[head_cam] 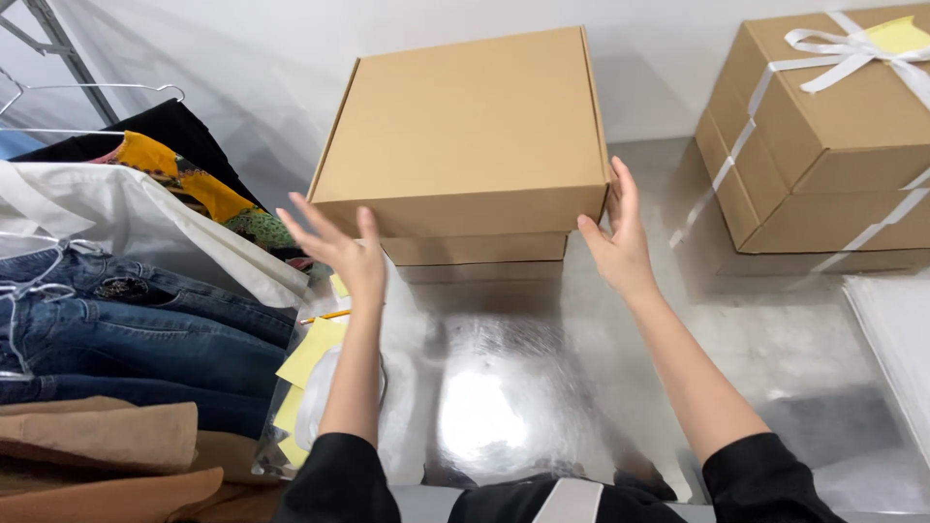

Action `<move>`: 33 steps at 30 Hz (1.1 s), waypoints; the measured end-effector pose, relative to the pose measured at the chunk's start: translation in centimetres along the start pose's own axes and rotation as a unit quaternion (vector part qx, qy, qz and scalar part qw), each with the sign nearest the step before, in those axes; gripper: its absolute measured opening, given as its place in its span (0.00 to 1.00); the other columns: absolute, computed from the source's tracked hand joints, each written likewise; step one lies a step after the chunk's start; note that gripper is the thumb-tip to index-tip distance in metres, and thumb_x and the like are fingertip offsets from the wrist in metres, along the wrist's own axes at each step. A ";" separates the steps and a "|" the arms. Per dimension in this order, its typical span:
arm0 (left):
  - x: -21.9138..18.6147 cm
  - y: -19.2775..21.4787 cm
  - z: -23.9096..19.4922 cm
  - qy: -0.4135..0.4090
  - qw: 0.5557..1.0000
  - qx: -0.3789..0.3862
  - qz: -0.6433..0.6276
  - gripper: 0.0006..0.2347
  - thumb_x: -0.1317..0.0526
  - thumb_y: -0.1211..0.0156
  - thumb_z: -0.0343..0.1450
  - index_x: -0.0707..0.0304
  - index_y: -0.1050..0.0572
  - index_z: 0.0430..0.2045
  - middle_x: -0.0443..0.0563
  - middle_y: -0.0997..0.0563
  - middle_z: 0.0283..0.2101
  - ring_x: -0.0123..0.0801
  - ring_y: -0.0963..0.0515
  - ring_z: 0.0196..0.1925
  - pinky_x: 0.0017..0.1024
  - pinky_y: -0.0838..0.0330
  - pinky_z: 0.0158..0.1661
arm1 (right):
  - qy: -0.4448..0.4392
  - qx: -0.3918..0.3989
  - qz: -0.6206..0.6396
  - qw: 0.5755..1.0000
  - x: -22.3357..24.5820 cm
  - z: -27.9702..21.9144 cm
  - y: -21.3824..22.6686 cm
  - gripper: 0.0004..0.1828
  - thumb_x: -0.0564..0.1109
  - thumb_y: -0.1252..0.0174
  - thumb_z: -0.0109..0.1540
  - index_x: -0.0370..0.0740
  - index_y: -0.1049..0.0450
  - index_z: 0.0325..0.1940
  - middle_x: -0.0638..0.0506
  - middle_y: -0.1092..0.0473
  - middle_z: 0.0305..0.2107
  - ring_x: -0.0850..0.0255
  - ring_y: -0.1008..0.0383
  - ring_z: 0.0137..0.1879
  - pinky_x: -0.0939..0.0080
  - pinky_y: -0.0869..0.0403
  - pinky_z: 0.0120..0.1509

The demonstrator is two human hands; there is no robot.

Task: The person places a plastic-wrapped item into a cardboard box, closes the box, and ties it with a white ribbon. They then open another box, remove a folded red garment, and hang it on a metal hanger on a clothing rack.

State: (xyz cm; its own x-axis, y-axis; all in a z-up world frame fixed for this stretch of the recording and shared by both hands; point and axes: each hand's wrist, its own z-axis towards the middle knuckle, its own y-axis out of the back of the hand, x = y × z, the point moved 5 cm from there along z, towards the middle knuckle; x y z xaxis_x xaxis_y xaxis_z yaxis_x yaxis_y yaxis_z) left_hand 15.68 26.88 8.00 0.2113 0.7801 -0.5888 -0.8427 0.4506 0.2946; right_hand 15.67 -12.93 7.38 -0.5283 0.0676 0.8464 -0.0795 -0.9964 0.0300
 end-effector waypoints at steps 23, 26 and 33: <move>-1.5 -11.6 -5.0 -0.115 0.941 0.248 0.199 0.31 0.53 0.38 0.80 0.36 0.45 0.80 0.68 0.61 0.83 0.63 0.66 0.84 0.77 0.60 0.70 | 0.052 0.061 -0.359 0.930 -5.8 3.2 -1.5 0.39 0.36 0.42 0.69 0.60 0.37 0.83 0.41 0.56 0.82 0.37 0.53 0.84 0.31 0.44 0.81; -1.2 -11.5 -5.9 -0.092 0.932 0.279 0.211 0.32 0.52 0.39 0.80 0.35 0.49 0.81 0.67 0.64 0.83 0.61 0.67 0.84 0.76 0.57 0.71 | -0.017 0.093 -0.373 0.923 -6.2 2.2 -1.3 0.41 0.39 0.42 0.69 0.64 0.44 0.85 0.44 0.59 0.82 0.35 0.56 0.84 0.27 0.45 0.80; 0.4 -8.8 -18.9 0.067 0.921 0.383 0.009 0.40 0.64 0.35 0.75 0.51 0.54 0.81 0.78 0.68 0.81 0.70 0.61 0.82 0.70 0.47 0.71 | -0.251 0.159 -0.414 0.860 -14.5 -13.1 5.2 0.44 0.50 0.39 0.66 0.52 0.47 0.85 0.28 0.52 0.78 0.26 0.54 0.81 0.17 0.47 0.76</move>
State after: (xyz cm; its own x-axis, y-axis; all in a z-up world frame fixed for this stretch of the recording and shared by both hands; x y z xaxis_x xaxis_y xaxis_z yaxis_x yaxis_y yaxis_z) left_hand 13.87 15.04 -9.03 0.0940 0.7524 -0.6520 -0.2377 0.6529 0.7192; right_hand 11.85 -18.38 -11.68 0.0370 0.8096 0.5859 0.0247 -0.5868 0.8093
